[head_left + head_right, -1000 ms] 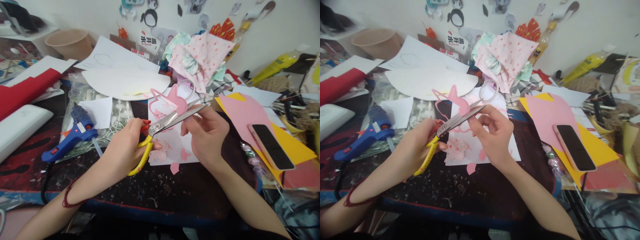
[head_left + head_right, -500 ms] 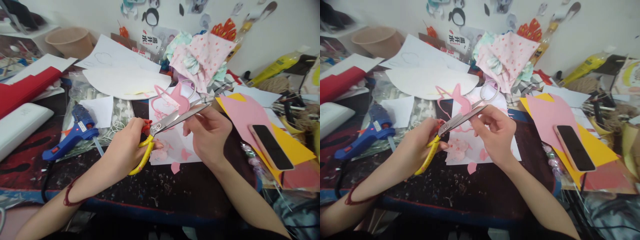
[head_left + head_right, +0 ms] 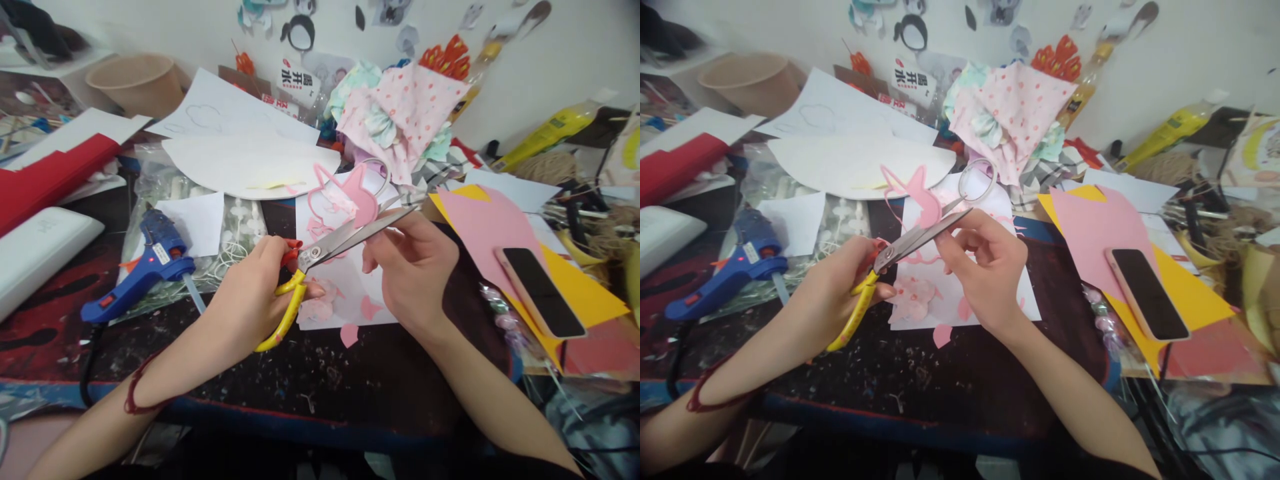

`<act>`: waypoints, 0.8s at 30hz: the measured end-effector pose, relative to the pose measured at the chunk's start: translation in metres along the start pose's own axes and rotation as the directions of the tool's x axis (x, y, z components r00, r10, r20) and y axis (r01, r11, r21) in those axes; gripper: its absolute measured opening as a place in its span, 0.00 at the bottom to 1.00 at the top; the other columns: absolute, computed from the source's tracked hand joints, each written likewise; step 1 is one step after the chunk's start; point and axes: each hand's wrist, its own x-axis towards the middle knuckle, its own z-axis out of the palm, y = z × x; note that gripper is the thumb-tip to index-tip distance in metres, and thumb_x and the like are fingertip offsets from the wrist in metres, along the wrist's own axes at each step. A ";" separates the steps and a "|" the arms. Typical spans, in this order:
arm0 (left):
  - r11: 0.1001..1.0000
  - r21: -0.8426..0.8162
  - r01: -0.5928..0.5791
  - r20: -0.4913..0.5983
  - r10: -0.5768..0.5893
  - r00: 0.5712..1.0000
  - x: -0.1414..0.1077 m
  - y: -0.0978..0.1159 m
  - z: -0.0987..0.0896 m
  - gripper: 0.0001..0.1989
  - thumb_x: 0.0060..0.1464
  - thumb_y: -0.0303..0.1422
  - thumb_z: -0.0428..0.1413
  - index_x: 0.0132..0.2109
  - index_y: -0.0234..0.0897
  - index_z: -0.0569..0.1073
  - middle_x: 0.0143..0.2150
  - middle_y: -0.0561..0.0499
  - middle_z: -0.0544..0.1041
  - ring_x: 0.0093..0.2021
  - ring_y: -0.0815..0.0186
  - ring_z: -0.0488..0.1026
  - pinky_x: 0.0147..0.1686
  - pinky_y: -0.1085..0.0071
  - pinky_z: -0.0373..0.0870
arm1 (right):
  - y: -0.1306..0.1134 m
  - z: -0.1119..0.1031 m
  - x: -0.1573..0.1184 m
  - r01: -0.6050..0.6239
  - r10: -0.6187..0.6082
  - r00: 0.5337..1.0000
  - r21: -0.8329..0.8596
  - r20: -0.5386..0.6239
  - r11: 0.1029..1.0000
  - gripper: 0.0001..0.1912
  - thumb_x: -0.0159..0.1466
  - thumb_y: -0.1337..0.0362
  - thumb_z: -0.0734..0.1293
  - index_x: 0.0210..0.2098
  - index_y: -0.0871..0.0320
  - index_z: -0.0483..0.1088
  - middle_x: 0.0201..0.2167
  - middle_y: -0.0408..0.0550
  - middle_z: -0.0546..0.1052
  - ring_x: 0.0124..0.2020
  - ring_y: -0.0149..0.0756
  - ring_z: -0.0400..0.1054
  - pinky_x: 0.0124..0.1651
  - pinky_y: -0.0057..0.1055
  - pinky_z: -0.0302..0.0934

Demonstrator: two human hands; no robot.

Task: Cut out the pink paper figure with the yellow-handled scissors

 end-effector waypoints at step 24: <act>0.999 -0.017 0.032 0.021 -0.031 0.999 -0.001 0.002 0.001 0.17 0.58 0.49 0.53 0.40 0.40 0.61 0.38 0.48 0.74 0.34 0.61 0.71 0.33 0.65 0.65 | -0.003 0.001 0.000 0.069 -0.074 0.997 -0.114 -0.037 0.991 0.07 0.58 0.72 0.70 0.32 0.53 0.76 0.27 0.38 0.75 0.20 0.23 0.62 0.21 0.28 0.60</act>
